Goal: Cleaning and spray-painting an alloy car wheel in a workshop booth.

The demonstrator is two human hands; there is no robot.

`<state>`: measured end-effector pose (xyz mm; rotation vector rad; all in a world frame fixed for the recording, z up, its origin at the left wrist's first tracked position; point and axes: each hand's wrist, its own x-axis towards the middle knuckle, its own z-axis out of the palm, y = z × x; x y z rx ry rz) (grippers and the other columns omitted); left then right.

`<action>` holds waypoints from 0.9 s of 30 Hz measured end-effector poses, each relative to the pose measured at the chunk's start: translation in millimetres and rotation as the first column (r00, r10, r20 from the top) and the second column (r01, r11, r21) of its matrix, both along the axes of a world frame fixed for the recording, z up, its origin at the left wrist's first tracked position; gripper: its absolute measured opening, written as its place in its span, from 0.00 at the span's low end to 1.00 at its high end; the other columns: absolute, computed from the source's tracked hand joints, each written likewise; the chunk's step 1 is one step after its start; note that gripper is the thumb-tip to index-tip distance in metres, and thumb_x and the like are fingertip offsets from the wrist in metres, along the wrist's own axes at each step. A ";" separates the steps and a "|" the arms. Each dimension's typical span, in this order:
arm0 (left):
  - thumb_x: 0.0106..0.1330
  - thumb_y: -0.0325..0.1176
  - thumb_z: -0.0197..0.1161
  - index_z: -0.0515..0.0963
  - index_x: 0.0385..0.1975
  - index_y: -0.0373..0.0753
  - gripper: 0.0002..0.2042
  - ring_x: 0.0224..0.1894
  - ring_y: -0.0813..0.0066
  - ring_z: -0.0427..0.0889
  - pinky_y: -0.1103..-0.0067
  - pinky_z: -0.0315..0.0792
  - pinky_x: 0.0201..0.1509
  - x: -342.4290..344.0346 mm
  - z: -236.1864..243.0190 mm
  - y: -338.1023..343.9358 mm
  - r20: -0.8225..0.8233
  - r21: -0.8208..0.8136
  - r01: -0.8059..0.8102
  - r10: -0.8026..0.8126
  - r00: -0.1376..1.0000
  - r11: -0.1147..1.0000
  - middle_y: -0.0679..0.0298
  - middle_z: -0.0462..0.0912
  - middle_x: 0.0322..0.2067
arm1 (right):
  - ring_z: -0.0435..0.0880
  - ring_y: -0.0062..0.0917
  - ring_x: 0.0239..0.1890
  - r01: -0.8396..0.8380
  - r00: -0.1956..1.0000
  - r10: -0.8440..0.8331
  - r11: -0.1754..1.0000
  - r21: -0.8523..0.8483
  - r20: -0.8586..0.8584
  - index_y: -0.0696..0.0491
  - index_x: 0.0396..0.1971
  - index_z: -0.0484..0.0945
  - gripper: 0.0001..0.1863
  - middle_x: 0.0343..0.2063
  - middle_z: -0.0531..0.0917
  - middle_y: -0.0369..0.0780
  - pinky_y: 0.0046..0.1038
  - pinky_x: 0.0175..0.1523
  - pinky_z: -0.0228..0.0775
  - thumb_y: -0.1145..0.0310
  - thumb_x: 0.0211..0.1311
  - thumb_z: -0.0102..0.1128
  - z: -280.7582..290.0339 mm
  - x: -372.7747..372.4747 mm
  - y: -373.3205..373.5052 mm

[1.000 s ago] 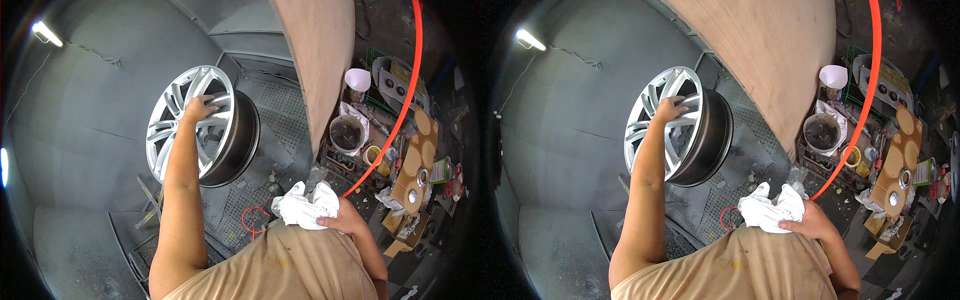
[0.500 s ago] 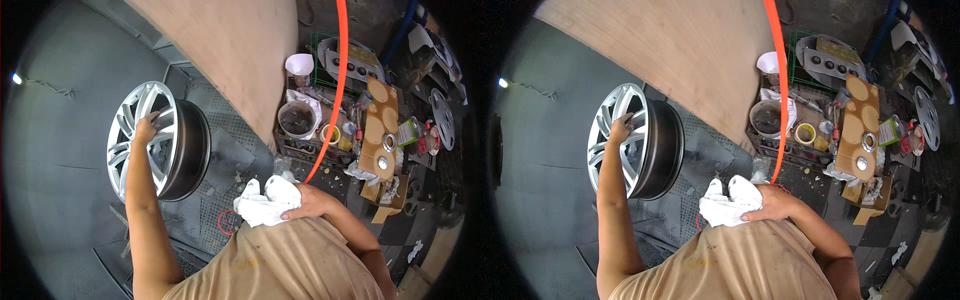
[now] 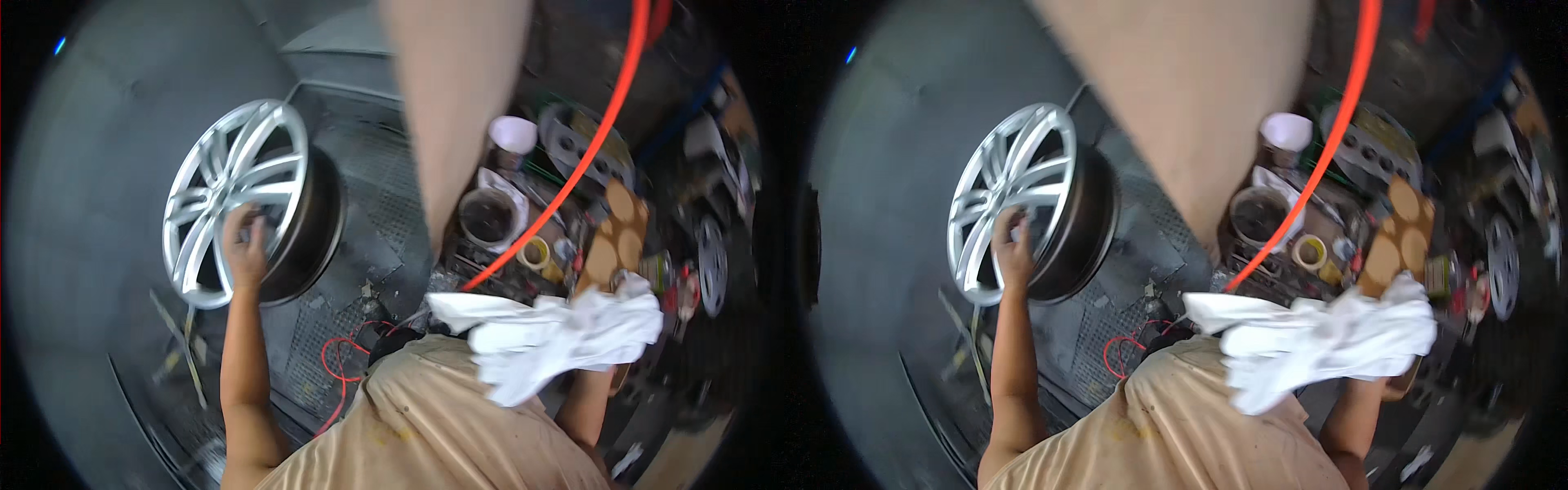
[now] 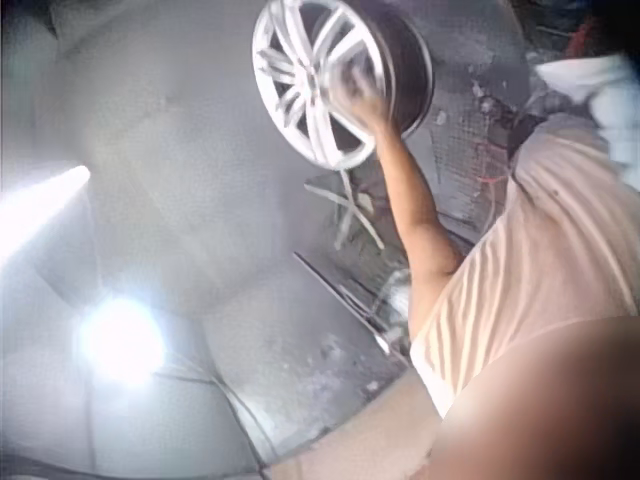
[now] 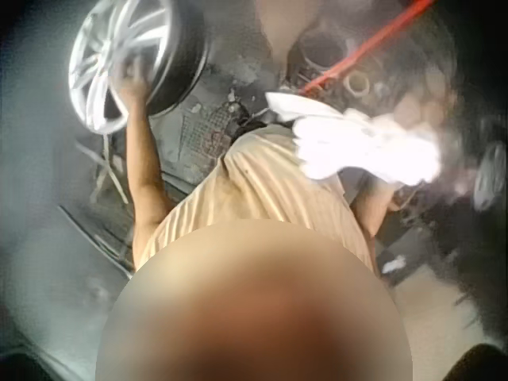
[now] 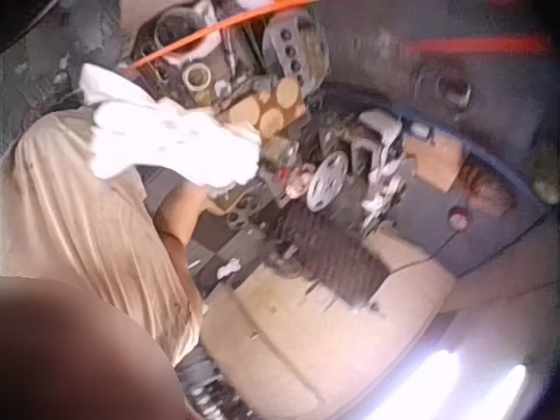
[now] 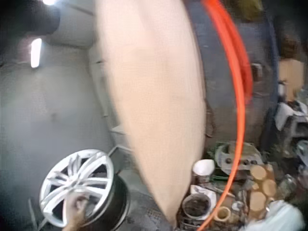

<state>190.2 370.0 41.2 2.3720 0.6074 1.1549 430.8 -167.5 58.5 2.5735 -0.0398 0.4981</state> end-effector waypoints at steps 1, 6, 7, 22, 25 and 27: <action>0.63 0.24 0.66 0.82 0.46 0.34 0.12 0.48 0.61 0.84 0.69 0.75 0.55 -17.4 -7.7 -8.3 -0.012 0.018 0.017 -0.017 1.000 1.000 0.55 0.85 0.45 | 0.83 0.36 0.40 0.200 0.978 -0.183 0.960 0.194 -0.100 0.56 0.41 0.78 0.18 0.38 0.81 0.45 0.41 0.46 0.76 0.57 0.65 0.50 8.0 12.2 19.7; 0.60 0.24 0.70 0.83 0.44 0.35 0.12 0.49 0.58 0.84 0.69 0.76 0.55 -36.4 -15.0 -67.5 -0.166 -0.020 0.237 -0.237 0.957 0.971 0.55 0.85 0.44 | 0.82 0.39 0.47 0.048 0.994 0.020 0.804 0.593 -0.108 0.60 0.48 0.77 0.27 0.45 0.81 0.49 0.42 0.53 0.73 0.49 0.65 0.52 -51.2 76.3 -17.3; 0.60 0.25 0.70 0.84 0.44 0.35 0.12 0.49 0.56 0.84 0.67 0.76 0.55 -55.9 -14.8 -67.5 -0.220 -0.015 0.233 -0.230 0.948 0.972 0.55 0.85 0.44 | 0.82 0.40 0.49 0.044 0.988 0.069 0.732 0.680 -0.139 0.61 0.49 0.77 0.29 0.46 0.81 0.50 0.43 0.55 0.73 0.47 0.65 0.53 -71.2 47.0 -10.5; 0.55 0.36 0.74 0.82 0.49 0.40 0.20 0.60 0.54 0.76 0.61 0.67 0.64 -157.2 14.7 -27.1 -0.381 0.197 -0.185 0.249 0.890 0.963 0.57 0.80 0.56 | 0.78 0.56 0.59 0.102 0.708 0.503 0.621 0.777 -0.495 0.73 0.55 0.76 0.42 0.54 0.80 0.64 0.44 0.64 0.68 0.43 0.62 0.66 -184.6 72.4 26.7; 0.56 0.40 0.74 0.78 0.55 0.37 0.27 0.61 0.52 0.75 0.60 0.66 0.65 -164.8 18.7 -14.5 -0.318 0.205 -0.243 0.300 0.900 0.948 0.54 0.78 0.57 | 0.76 0.55 0.62 -0.036 0.841 0.387 0.738 0.674 -0.379 0.71 0.59 0.73 0.42 0.58 0.77 0.63 0.44 0.67 0.67 0.45 0.62 0.66 -202.1 54.3 15.7; 0.56 0.44 0.74 0.73 0.61 0.36 0.34 0.62 0.50 0.74 0.60 0.65 0.67 -174.4 17.3 -5.1 -0.340 0.207 -0.247 0.307 0.889 0.946 0.53 0.77 0.60 | 0.73 0.55 0.64 0.022 0.848 0.284 0.825 0.564 -0.448 0.70 0.62 0.71 0.42 0.60 0.75 0.63 0.44 0.69 0.65 0.47 0.62 0.67 -202.3 28.0 32.0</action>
